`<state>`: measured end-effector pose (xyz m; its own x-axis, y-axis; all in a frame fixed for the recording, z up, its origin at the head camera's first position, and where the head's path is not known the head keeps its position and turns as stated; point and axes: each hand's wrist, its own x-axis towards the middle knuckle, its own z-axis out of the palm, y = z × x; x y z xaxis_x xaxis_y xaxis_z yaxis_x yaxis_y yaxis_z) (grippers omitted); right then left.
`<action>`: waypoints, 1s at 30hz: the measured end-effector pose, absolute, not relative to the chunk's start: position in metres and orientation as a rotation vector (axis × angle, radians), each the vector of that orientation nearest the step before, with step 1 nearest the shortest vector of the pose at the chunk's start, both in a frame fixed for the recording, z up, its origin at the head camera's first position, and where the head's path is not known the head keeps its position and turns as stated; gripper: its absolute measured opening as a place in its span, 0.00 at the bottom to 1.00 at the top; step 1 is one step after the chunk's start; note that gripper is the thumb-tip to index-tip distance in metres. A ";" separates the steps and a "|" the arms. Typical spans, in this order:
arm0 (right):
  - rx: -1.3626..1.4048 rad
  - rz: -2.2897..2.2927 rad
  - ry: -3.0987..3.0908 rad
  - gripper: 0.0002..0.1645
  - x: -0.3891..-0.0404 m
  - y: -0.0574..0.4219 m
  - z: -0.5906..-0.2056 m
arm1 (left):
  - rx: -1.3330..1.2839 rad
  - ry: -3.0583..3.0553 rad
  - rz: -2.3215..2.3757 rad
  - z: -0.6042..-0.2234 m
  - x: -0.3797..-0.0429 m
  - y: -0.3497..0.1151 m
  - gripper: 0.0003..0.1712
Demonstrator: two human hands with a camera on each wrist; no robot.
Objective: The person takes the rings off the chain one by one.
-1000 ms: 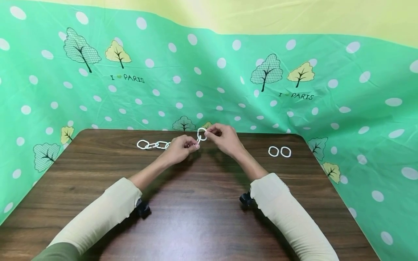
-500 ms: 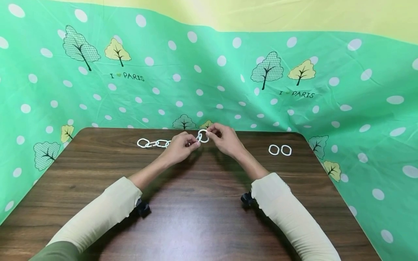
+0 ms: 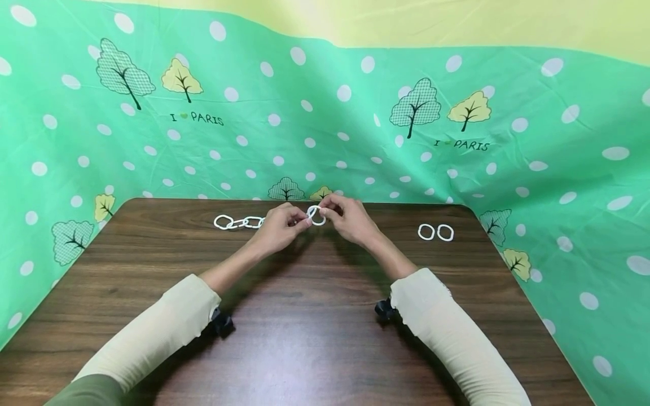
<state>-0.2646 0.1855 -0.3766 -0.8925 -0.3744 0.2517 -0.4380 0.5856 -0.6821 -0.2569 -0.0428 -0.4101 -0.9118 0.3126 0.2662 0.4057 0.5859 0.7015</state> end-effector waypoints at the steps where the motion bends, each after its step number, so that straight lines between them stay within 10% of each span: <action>1: 0.706 1.200 -2.724 0.09 -0.264 0.186 -0.377 | -0.614 -2.690 -1.244 -0.410 -0.257 -0.043 0.11; 30: 0.672 1.223 -2.706 0.12 -0.261 0.184 -0.379 | -0.624 -2.640 -1.365 -0.410 -0.254 -0.046 0.06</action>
<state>-0.2614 0.1844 -0.3792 -0.8982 -0.3525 0.2626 -0.4300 0.5807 -0.6913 -0.2542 -0.0464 -0.4099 -0.9103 0.3093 0.2753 0.4034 0.5127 0.7579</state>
